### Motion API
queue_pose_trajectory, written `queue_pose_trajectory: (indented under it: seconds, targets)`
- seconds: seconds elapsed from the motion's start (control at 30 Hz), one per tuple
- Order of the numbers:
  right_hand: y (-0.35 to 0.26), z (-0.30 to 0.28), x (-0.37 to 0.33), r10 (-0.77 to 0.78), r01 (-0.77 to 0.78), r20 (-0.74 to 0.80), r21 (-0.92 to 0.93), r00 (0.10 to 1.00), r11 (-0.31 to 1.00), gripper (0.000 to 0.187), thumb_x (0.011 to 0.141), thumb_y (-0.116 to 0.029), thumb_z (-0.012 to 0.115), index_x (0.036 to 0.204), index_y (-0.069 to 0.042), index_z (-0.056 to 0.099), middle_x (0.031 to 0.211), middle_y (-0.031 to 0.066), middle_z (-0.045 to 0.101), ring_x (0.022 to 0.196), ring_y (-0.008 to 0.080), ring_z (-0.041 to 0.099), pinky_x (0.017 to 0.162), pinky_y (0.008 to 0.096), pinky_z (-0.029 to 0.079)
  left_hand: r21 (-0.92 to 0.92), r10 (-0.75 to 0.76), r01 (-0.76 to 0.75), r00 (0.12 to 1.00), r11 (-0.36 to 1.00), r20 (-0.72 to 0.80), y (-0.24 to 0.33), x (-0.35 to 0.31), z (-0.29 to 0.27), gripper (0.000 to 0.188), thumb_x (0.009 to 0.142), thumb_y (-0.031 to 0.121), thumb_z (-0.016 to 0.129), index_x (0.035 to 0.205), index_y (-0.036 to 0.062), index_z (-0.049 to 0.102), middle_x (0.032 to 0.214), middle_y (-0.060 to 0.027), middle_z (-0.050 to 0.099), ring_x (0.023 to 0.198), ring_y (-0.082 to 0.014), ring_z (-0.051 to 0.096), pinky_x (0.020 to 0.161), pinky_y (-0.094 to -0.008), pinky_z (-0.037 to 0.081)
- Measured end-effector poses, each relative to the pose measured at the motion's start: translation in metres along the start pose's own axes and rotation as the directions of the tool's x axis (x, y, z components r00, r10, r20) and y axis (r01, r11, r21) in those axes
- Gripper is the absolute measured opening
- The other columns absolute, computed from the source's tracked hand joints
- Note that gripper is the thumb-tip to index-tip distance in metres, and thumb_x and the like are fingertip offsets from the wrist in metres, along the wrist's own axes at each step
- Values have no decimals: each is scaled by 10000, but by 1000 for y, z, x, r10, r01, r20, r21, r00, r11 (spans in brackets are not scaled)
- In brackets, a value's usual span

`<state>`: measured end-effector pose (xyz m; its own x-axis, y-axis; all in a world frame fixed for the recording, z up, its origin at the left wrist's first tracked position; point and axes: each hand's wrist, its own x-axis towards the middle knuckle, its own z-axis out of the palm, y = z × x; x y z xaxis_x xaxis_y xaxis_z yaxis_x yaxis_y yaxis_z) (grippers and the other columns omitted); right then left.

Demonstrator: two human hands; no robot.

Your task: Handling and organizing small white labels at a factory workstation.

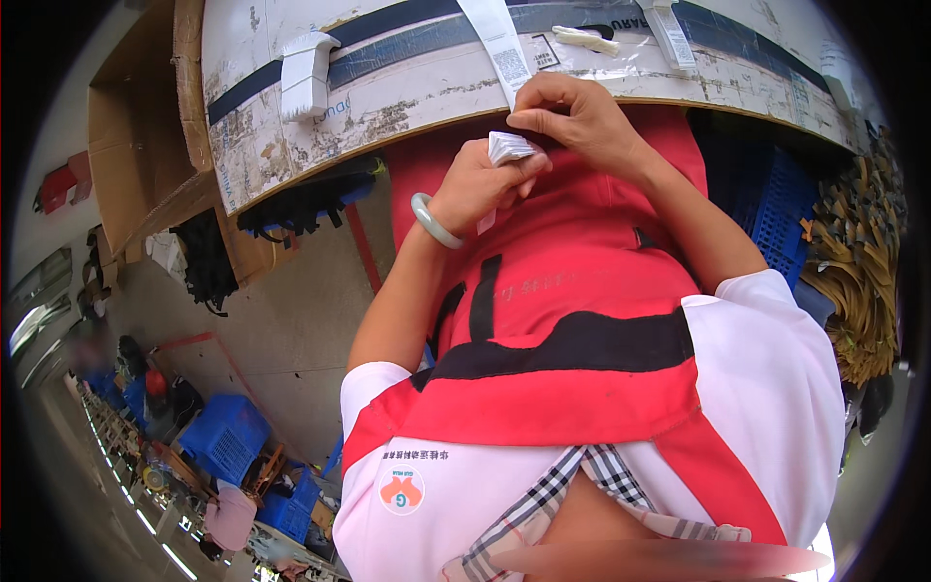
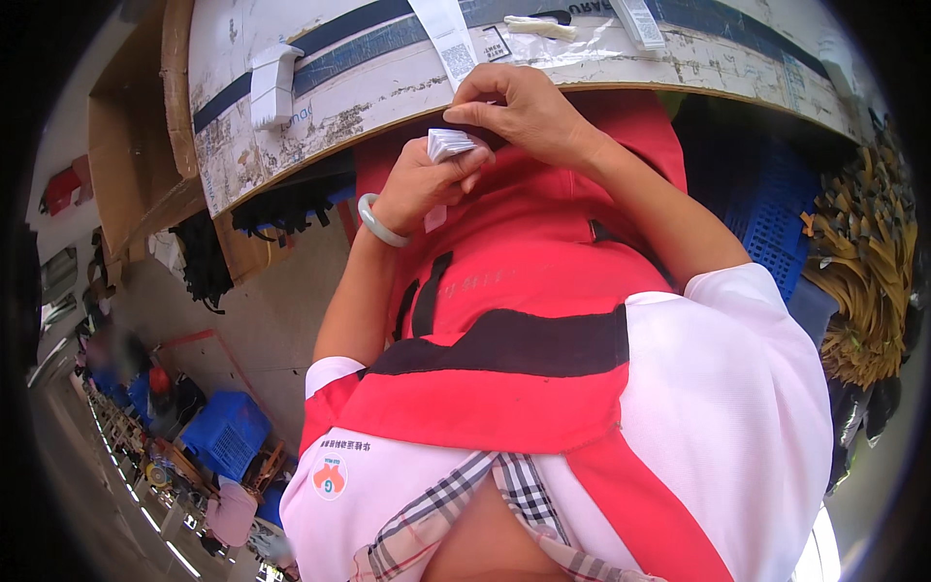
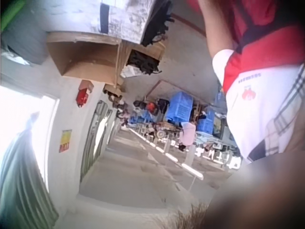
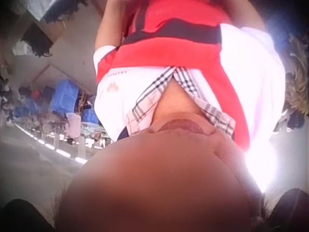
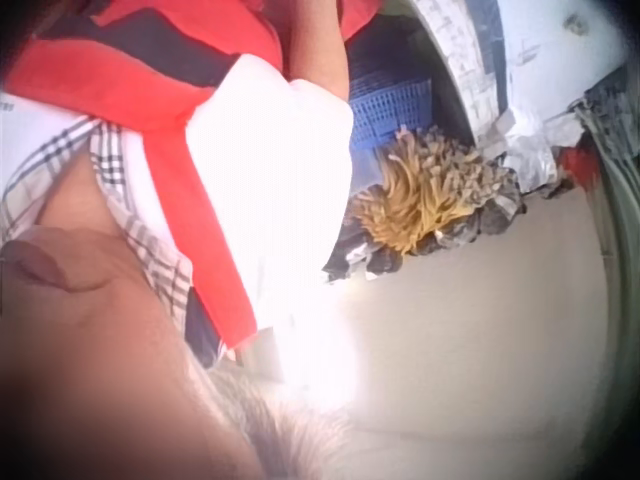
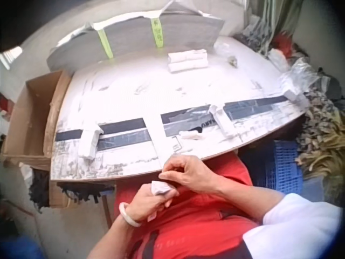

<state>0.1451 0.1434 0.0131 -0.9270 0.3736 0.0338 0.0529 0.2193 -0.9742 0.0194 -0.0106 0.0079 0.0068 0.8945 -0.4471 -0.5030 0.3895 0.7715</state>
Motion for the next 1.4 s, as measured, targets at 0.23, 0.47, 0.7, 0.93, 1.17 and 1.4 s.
queue_pose_trajectory:
  seconds: [0.23,0.47,0.7,0.93,1.17,1.4]
  targets:
    - [52,-80,15,-355,-61,-321,-810,878,583,240,834,-221,719,1047,-110,717,1022,62,653,947,257,597,844,350,477,182,272,-224,913,957,-306,42,21,-10,196,924,116,647,1093,21,677,761,-13,633,519,-38,478,434,-185,338]
    - [34,-63,37,-439,-33,-347,-814,829,580,226,831,-195,701,1053,-157,709,1062,52,634,1024,272,571,878,389,452,680,436,-58,806,731,-400,77,75,-52,205,902,120,623,1066,20,693,730,-20,655,552,-54,551,445,-225,408]
    - [51,-49,72,-436,13,-225,-877,871,480,149,846,-130,634,966,-153,717,1032,40,619,1029,256,570,894,389,444,960,597,47,774,277,-210,81,122,-62,211,849,165,597,980,67,731,711,-82,704,577,-171,654,597,-307,517]
    - [37,-49,57,-367,-4,-288,-791,884,612,181,857,-150,654,1030,-145,710,1088,60,625,1014,270,575,891,377,448,771,500,-51,788,634,-359,71,85,-29,219,790,74,576,954,19,710,798,-211,684,778,-334,684,722,-392,527]
    - [45,-27,57,-480,86,-245,-819,842,567,160,799,-231,723,946,-171,747,1063,29,619,999,235,563,888,363,450,526,479,-238,789,816,-385,29,46,-14,217,875,1,545,1025,17,701,776,-41,683,553,-57,551,463,-201,423]
    - [-6,-19,37,-261,188,-226,-301,939,935,125,848,-166,719,939,-83,737,1008,37,629,907,188,601,804,294,489,650,825,-553,522,521,-216,31,36,-26,189,840,-32,679,1017,27,708,814,-6,673,628,-31,552,505,-172,418]
